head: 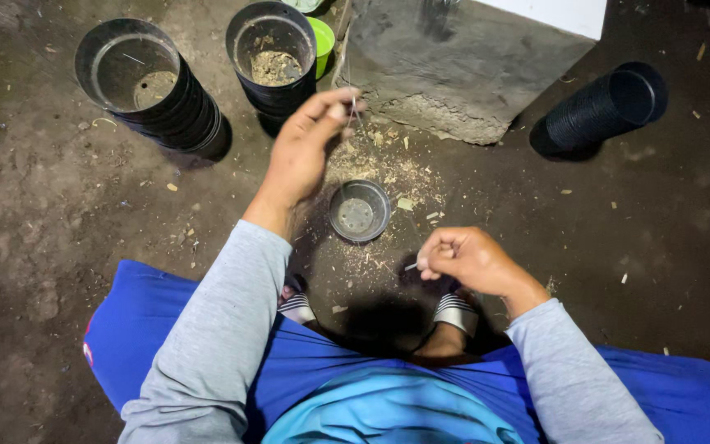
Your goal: The person sits on the floor and repeatedly picks up thin metal wires, bends them into loops, and inserts them into the bottom of black plastic plant pots. The person then stacks the finished pots together.
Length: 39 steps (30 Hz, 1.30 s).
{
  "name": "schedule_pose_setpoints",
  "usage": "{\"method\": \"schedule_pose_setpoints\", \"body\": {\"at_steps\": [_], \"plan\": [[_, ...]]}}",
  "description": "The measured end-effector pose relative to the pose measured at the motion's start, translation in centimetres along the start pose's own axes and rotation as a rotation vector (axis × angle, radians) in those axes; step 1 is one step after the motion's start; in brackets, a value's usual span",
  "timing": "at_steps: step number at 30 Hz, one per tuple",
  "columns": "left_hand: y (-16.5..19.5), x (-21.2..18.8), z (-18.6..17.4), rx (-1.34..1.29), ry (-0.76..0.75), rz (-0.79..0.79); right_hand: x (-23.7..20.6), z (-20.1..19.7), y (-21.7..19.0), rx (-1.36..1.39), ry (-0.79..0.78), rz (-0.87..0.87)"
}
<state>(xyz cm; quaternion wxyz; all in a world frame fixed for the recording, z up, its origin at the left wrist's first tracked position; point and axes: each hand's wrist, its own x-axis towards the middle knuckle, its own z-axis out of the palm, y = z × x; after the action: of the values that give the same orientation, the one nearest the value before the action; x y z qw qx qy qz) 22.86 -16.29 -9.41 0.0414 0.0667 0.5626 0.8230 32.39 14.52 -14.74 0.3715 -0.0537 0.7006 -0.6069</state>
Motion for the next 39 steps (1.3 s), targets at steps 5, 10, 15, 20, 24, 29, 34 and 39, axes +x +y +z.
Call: {"method": "schedule_pose_setpoints", "body": {"at_steps": [5, 10, 15, 20, 24, 29, 34, 39], "plan": [[-2.3, -0.5, -2.2, 0.782, 0.363, 0.078, 0.6, -1.0, 0.9, 0.023, 0.207, -0.082], [-6.2, -4.7, 0.1, 1.582, -0.219, -0.256, 0.7, -0.7, 0.7, -0.017, 0.45, -0.18], [-8.9, -6.9, 2.7, 1.835, -0.656, -0.053, 0.4, 0.0, -0.4, -0.008, 0.537, -0.222], [-9.3, -6.4, 1.6, 1.938, -0.691, -0.143, 0.4, 1.1, -1.4, -0.015, 0.562, -0.252], [-8.4, -5.2, 2.1, 1.553, -0.543, -0.364, 0.3, 1.8, -2.6, -0.156, 0.671, -0.227], [-6.8, -5.5, 3.9, 0.727, -0.441, -0.237, 0.1, 1.9, -4.3, -0.273, 0.805, -0.261], [-4.3, -6.1, 4.4, 0.308, -0.55, -0.199, -0.7, 2.0, -5.9, -0.191, 0.809, -0.457], [-3.1, -7.1, 4.6, 0.199, -0.512, -0.246, -1.4, 2.6, -7.2, -0.195, 0.825, -0.475]]}}
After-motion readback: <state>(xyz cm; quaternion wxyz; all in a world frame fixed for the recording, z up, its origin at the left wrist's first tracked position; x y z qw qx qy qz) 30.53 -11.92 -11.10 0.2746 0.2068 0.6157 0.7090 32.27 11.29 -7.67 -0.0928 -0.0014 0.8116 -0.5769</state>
